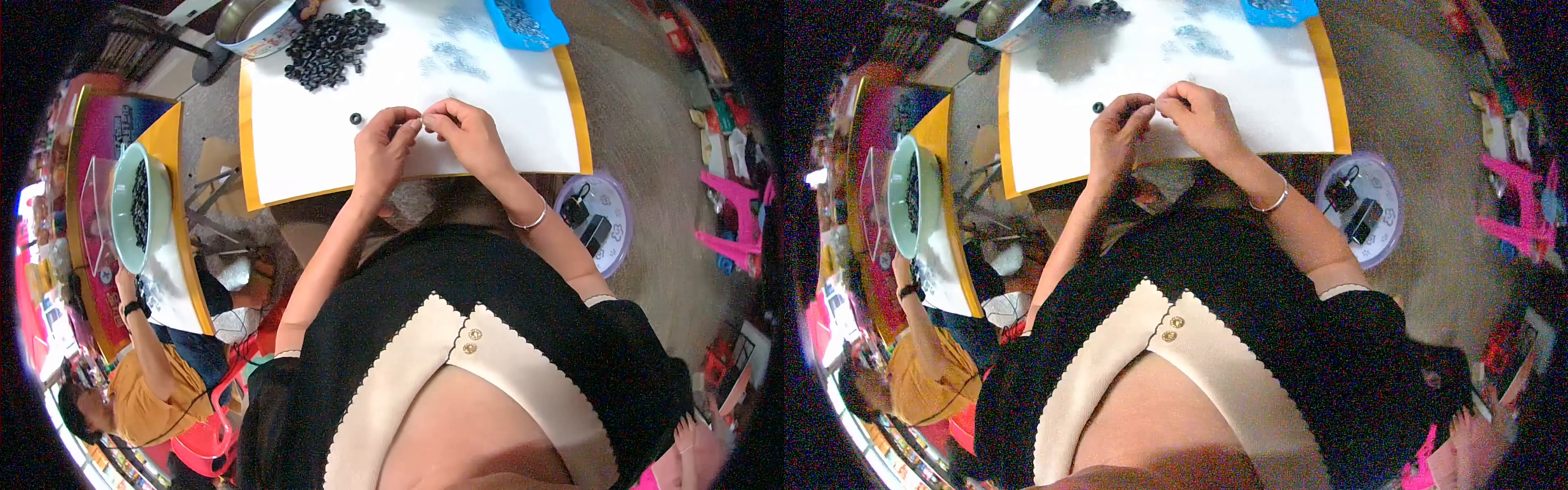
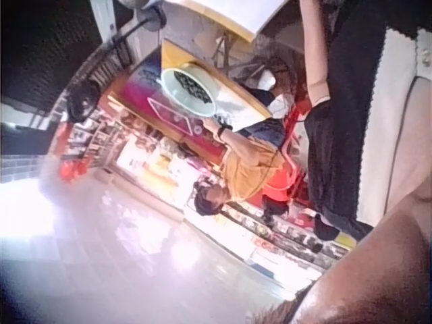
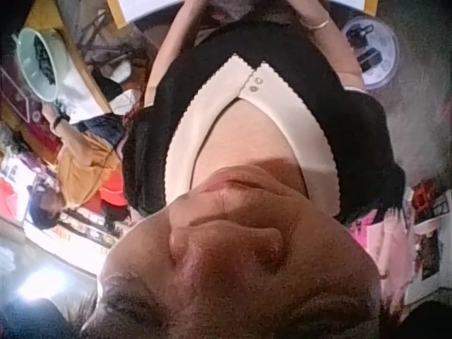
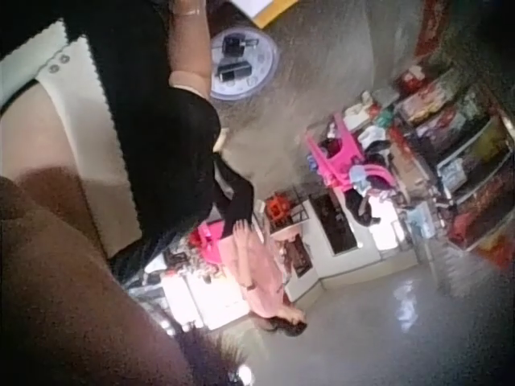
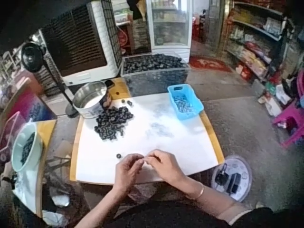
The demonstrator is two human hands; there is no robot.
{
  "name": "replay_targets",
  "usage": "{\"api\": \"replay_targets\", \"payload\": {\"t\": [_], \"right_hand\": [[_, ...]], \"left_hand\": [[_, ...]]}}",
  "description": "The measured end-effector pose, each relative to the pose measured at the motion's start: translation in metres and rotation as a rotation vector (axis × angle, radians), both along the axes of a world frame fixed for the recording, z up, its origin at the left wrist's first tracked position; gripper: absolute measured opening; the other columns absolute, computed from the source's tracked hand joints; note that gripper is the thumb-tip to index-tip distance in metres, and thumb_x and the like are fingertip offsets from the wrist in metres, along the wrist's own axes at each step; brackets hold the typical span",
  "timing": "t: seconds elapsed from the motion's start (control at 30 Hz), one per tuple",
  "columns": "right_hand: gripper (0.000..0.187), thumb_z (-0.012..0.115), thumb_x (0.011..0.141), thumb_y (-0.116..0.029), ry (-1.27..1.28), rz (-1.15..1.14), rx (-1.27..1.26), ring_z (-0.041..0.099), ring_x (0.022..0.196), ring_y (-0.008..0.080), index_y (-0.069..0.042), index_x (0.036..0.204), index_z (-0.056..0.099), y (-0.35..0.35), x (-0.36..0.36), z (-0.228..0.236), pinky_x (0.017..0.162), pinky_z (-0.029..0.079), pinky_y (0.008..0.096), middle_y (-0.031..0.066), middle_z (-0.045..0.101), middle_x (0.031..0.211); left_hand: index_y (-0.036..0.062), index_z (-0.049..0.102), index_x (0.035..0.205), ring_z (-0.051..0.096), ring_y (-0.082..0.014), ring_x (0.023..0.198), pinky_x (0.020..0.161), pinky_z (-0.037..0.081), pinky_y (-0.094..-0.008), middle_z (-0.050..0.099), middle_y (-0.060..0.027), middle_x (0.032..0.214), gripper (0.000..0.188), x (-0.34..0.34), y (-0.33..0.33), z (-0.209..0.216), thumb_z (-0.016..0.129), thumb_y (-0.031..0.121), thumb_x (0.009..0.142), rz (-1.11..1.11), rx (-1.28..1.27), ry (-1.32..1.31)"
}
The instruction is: The person sorts and assembles small black plastic components by hand at a table.
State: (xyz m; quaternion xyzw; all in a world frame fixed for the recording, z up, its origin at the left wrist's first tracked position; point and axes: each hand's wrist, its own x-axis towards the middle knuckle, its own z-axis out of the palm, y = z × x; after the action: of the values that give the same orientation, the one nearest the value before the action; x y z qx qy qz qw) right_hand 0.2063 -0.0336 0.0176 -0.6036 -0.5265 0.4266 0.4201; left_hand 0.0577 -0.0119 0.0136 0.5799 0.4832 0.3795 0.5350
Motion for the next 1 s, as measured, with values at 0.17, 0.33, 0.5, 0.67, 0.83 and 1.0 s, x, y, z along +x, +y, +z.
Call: {"api": "replay_targets", "payload": {"t": [0.17,0.33,0.5,0.67,0.83,1.0], "right_hand": [[0.016,0.056,0.086,-0.014,0.077,0.083,-0.03,0.052,0.069,0.0064,0.001,0.087,0.062,0.001,-0.003,-0.002,0.065,0.043,0.0212,0.0006,0.06,0.073],[0.015,0.056,0.086,-0.013,0.0,0.057,0.081,0.053,0.07,0.007,0.001,0.088,0.062,0.006,-0.011,-0.004,0.065,0.044,0.022,0.0011,0.06,0.074],[0.014,0.058,0.085,-0.013,-0.026,0.021,0.095,0.053,0.069,0.0069,0.0,0.088,0.063,0.005,-0.019,-0.011,0.064,0.045,0.024,0.0025,0.063,0.075],[0.014,0.061,0.083,-0.016,-0.103,0.009,0.257,0.05,0.059,0.0094,-0.002,0.084,0.063,0.011,-0.025,-0.016,0.056,0.044,0.0271,0.0064,0.059,0.066],[0.014,0.057,0.083,-0.017,-0.146,-0.004,0.326,0.06,0.068,0.0242,-0.003,0.083,0.062,0.02,-0.024,-0.005,0.063,0.047,0.034,0.0145,0.061,0.075],[0.012,0.053,0.08,-0.013,-0.178,-0.012,0.488,0.058,0.07,0.0331,-0.003,0.075,0.057,0.031,-0.036,0.006,0.064,0.045,0.0406,0.0167,0.058,0.072]], "left_hand": [[0.0003,0.062,0.099,0.052,-0.0076,0.064,0.059,0.044,-0.0219,0.061,-0.0036,0.081,0.019,-0.02,-0.004,0.005,0.063,0.009,0.083,-0.013,0.2,0.107],[0.0029,0.065,0.097,0.057,-0.0143,0.069,0.065,0.046,-0.026,0.063,-0.0103,0.086,0.015,-0.066,0.029,0.009,0.06,0.011,0.084,0.323,0.299,0.432],[0.0033,0.066,0.09,0.057,-0.0364,0.08,0.072,0.045,-0.0416,0.06,-0.0192,0.086,0.021,-0.063,0.045,0.008,0.057,0.021,0.083,0.039,0.432,0.754],[0.0025,0.063,0.092,0.057,-0.0355,0.078,0.07,0.045,-0.0412,0.059,-0.0185,0.084,0.017,-0.06,0.035,0.003,0.059,0.016,0.082,0.016,0.466,0.779],[0.0008,0.063,0.09,0.058,-0.0281,0.07,0.065,0.046,-0.0347,0.061,-0.0156,0.08,0.015,-0.053,0.035,-0.004,0.059,0.01,0.079,0.017,0.461,0.513],[-0.0032,0.062,0.098,0.053,-0.0097,0.069,0.062,0.043,-0.0232,0.06,-0.0041,0.081,0.022,-0.046,0.035,0.007,0.06,0.01,0.081,0.033,-0.151,-0.175]]}}
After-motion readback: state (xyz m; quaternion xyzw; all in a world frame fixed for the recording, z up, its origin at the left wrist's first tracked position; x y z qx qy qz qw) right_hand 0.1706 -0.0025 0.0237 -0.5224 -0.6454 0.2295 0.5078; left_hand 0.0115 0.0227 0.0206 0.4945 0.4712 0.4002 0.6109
